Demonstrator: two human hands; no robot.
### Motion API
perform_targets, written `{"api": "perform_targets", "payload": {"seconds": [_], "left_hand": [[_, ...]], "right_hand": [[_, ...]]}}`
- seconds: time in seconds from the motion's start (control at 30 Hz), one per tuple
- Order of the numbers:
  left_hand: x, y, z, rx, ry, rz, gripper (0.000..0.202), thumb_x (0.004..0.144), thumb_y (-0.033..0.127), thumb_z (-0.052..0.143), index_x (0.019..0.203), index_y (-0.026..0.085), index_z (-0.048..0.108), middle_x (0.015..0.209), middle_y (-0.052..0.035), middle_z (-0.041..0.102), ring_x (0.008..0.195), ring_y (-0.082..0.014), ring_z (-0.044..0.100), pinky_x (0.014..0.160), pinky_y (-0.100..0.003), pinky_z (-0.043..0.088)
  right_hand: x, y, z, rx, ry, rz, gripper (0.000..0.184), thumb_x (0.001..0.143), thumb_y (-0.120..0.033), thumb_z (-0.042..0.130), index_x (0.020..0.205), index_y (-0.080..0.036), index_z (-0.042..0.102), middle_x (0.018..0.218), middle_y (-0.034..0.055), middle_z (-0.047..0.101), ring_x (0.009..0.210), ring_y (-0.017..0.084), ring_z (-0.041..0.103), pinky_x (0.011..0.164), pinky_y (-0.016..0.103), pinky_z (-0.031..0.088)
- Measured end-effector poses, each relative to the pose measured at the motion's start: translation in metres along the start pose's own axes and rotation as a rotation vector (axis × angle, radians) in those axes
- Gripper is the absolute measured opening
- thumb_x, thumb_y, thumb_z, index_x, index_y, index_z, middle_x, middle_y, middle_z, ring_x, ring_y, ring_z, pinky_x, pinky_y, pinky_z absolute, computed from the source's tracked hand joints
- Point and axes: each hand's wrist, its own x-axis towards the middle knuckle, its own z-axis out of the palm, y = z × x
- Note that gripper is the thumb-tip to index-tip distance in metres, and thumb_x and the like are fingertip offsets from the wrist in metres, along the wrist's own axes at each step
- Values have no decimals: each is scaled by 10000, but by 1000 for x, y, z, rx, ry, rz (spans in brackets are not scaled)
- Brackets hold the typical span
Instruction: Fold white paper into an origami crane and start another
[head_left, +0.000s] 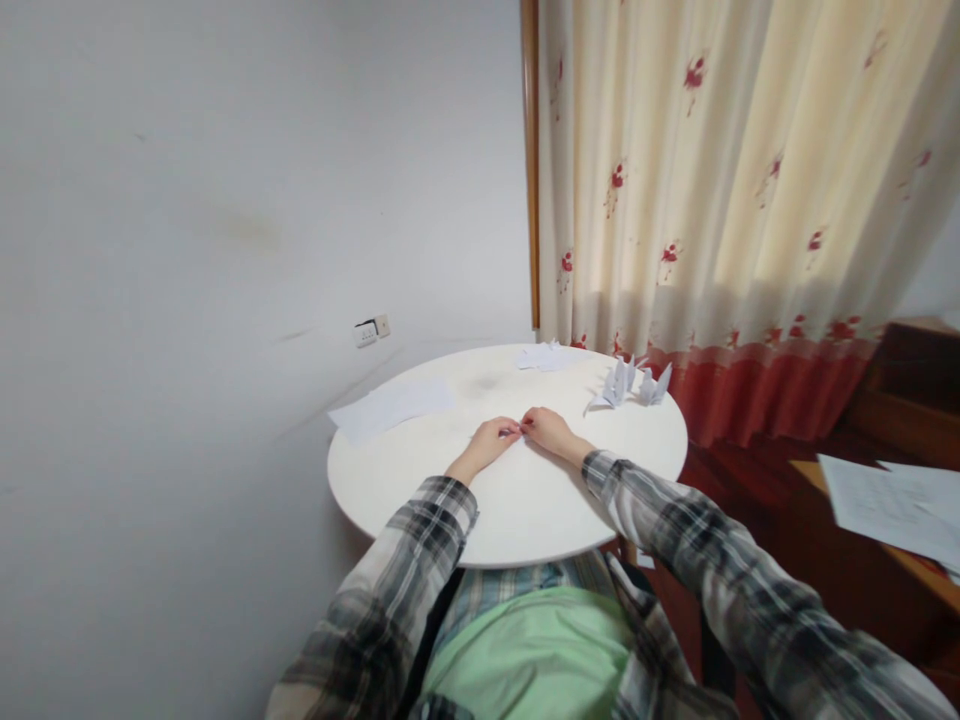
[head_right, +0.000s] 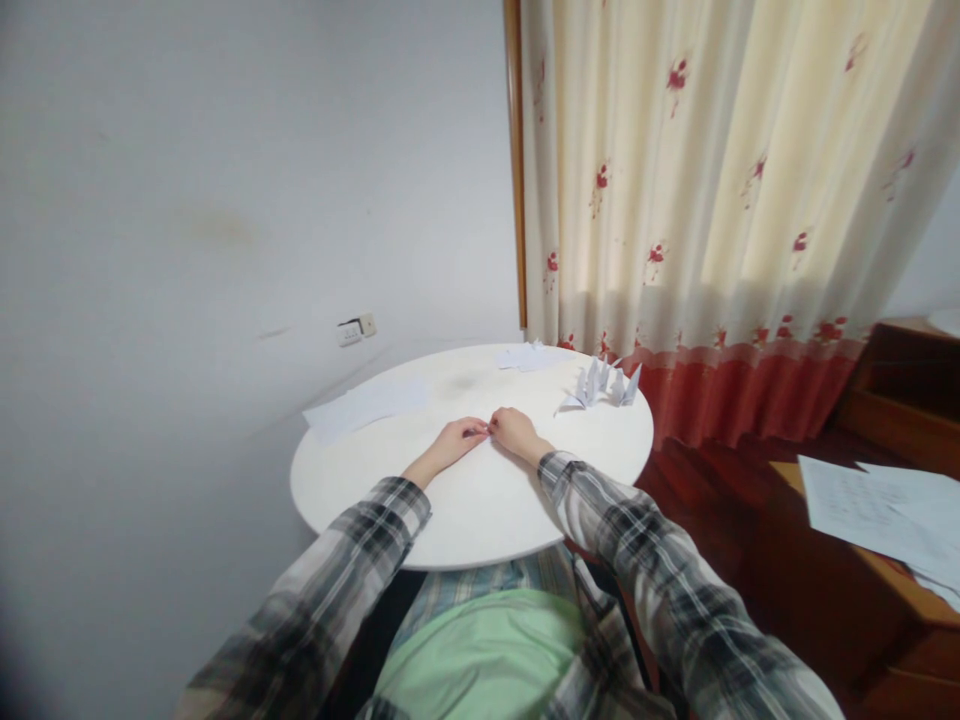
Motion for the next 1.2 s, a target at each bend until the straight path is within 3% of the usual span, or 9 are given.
{"api": "perform_targets", "payload": {"seconds": [0.27, 0.43, 0.9, 1.2], "left_hand": [[1, -4, -1, -36, -8, 3, 111, 715, 230, 580, 698, 138, 638, 905, -71, 649, 847, -153, 588, 834, -313, 455], [2, -6, 0, -58, -15, 20, 91, 705, 166, 577, 765, 137, 639, 888, -64, 649, 836, -145, 586, 842, -306, 449], [2, -6, 0, 81, 7, 61, 75, 730, 159, 580, 710, 138, 649, 899, -60, 644, 838, -138, 585, 807, -282, 459], [2, -7, -3, 264, 24, 113, 88, 730, 176, 599, 736, 186, 686, 981, -48, 643, 900, -152, 575, 840, -298, 450]], "right_hand": [[-5, 4, 3, 49, 5, -63, 164, 817, -209, 494, 863, -165, 645, 879, 62, 652, 838, 145, 554, 734, 232, 375], [-5, 5, 4, 72, 30, -77, 159, 813, -233, 516, 902, -153, 621, 875, 63, 645, 820, 148, 548, 710, 233, 378], [-2, 7, 6, 65, 16, -58, 168, 796, -222, 545, 896, -136, 649, 901, 81, 631, 860, 157, 540, 772, 246, 375], [-7, 3, 2, 34, 120, -142, 134, 752, -152, 579, 866, -135, 645, 881, 76, 617, 868, 169, 521, 775, 252, 372]]}}
